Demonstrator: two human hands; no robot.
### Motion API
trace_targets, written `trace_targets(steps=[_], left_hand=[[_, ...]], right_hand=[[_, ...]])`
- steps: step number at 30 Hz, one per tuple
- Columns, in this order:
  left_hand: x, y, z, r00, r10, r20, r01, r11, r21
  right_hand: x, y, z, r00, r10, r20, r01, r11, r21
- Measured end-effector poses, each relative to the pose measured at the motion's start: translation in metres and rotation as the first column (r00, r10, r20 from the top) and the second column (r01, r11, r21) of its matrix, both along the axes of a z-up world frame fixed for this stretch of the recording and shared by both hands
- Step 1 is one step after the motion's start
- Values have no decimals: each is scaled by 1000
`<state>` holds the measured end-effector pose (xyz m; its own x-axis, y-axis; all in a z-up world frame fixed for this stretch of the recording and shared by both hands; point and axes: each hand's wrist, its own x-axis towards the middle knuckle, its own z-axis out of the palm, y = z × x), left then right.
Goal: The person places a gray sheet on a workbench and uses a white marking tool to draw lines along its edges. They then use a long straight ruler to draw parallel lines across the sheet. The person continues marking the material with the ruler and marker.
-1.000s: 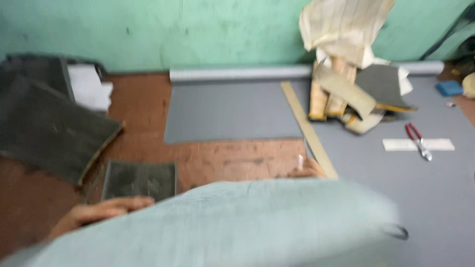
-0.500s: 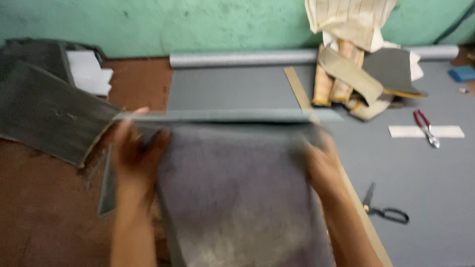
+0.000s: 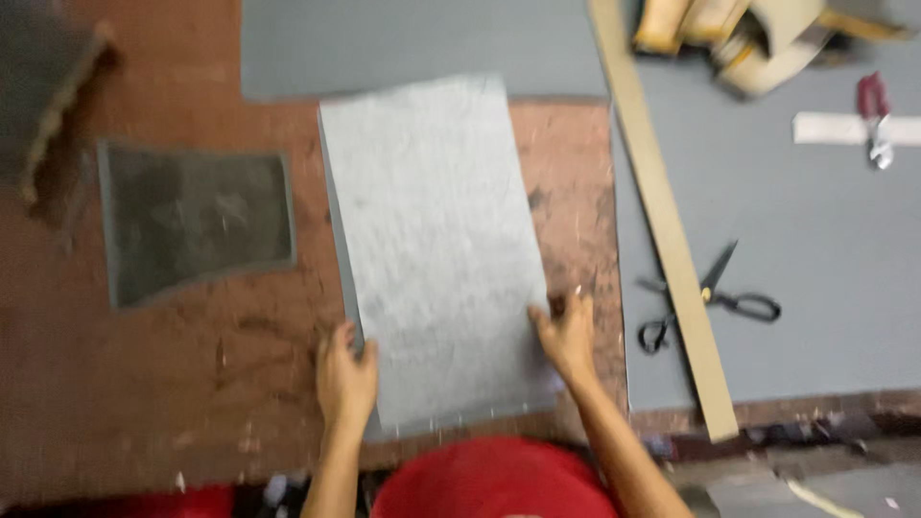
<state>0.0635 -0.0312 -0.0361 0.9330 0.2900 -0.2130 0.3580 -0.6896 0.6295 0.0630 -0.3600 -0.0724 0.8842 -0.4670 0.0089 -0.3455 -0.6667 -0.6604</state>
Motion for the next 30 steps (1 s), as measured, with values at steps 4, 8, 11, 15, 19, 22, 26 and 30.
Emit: trace_targets(steps=[4,8,11,15,19,22,26,30], left_hand=[[2,-27,27,980,-11,-200,32,994,105],[9,-29,12,989,33,-142,-41,998,-54],[-6,-21,-2,995,-7,101,-18,971,239],[-7,-19,7,990,4,143,-35,976,213],[-14,-27,17,996,60,-69,-54,995,87],[-14,-21,14,999,22,25,-25,991,129],[-24,-2,14,995,10,-102,14,972,234],[-28,3,13,998,-1,-58,11,984,180]], right_hand=[[-9,13,28,998,62,1,-62,998,31],[-11,16,26,996,86,-11,-85,994,75],[-22,9,26,996,72,-52,-66,991,112],[-27,14,33,995,87,45,-85,996,-41],[-42,20,27,994,90,-65,-92,995,-25],[-42,11,17,998,56,-34,-55,998,19],[-57,5,18,990,53,-130,-36,991,130],[-70,12,23,999,44,2,-44,998,47]])
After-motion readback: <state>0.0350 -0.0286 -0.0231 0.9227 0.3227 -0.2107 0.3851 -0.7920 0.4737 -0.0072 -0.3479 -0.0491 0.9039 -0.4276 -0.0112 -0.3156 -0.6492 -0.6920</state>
